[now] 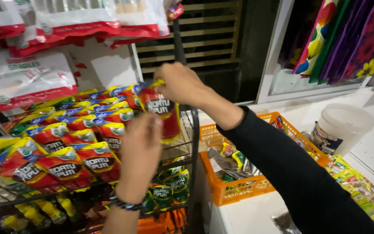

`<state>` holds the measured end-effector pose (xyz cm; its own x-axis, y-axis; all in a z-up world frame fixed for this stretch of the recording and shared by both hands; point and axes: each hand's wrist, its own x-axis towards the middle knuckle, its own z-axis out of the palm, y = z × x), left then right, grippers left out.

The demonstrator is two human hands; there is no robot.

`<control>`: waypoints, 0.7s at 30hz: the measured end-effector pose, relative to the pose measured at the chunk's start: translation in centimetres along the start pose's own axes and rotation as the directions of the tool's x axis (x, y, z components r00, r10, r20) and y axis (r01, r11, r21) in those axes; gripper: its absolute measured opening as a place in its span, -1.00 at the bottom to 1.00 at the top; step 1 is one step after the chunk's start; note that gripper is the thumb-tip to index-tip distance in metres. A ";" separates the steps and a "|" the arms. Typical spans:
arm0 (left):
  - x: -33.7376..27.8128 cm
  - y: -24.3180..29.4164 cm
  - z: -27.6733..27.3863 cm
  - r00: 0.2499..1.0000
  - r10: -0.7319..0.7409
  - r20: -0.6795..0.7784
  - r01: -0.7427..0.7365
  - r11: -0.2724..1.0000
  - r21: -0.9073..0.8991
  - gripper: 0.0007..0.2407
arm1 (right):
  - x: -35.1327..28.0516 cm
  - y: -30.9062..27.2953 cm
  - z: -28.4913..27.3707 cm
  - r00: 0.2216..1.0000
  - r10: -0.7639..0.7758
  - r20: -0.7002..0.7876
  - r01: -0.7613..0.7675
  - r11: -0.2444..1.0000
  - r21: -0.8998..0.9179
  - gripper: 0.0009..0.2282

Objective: Stocking small condiment pouches from an orange plastic basket onto a display shelf.

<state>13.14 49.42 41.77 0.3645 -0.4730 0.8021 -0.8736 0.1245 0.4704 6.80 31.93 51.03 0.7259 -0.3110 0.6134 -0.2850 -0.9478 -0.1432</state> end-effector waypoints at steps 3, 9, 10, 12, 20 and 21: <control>-1.2 -1.5 1.7 0.972 -0.056 0.227 0.021 0.988 0.156 -0.73 | 0.6 0.0 2.8 0.997 0.056 0.057 -0.053 0.997 -0.053 -0.75; -1.2 -4.3 3.6 0.884 -0.227 0.408 0.072 0.930 0.361 -0.53 | 1.5 0.5 6.9 0.982 0.107 0.154 -0.098 0.993 -0.065 -0.72; -1.1 -4.7 3.8 0.868 -0.267 0.419 0.093 0.916 0.390 -0.49 | 1.5 0.8 7.7 0.985 0.093 0.144 -0.088 0.995 -0.041 -0.71; -0.4 -5.5 3.7 0.834 -0.323 0.448 0.136 0.906 0.401 -0.46 | 1.6 1.2 9.0 0.986 0.071 0.149 -0.073 0.997 0.006 -0.72; 1.1 -5.9 2.5 0.612 -0.504 0.610 0.350 0.864 0.362 -0.37 | 2.0 -0.3 9.1 0.948 -0.003 0.319 -0.033 0.994 0.108 -0.57; 1.3 -5.9 2.6 0.592 -0.502 0.631 0.351 0.865 0.358 -0.36 | 1.9 -0.8 8.5 0.953 0.025 0.301 -0.054 0.995 0.088 -0.53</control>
<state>17.96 45.84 39.07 0.4506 -0.8927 0.0066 -0.7431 -0.3709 0.5570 13.74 31.47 45.66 0.8732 -0.3417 0.3476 -0.2675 -0.9321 -0.2443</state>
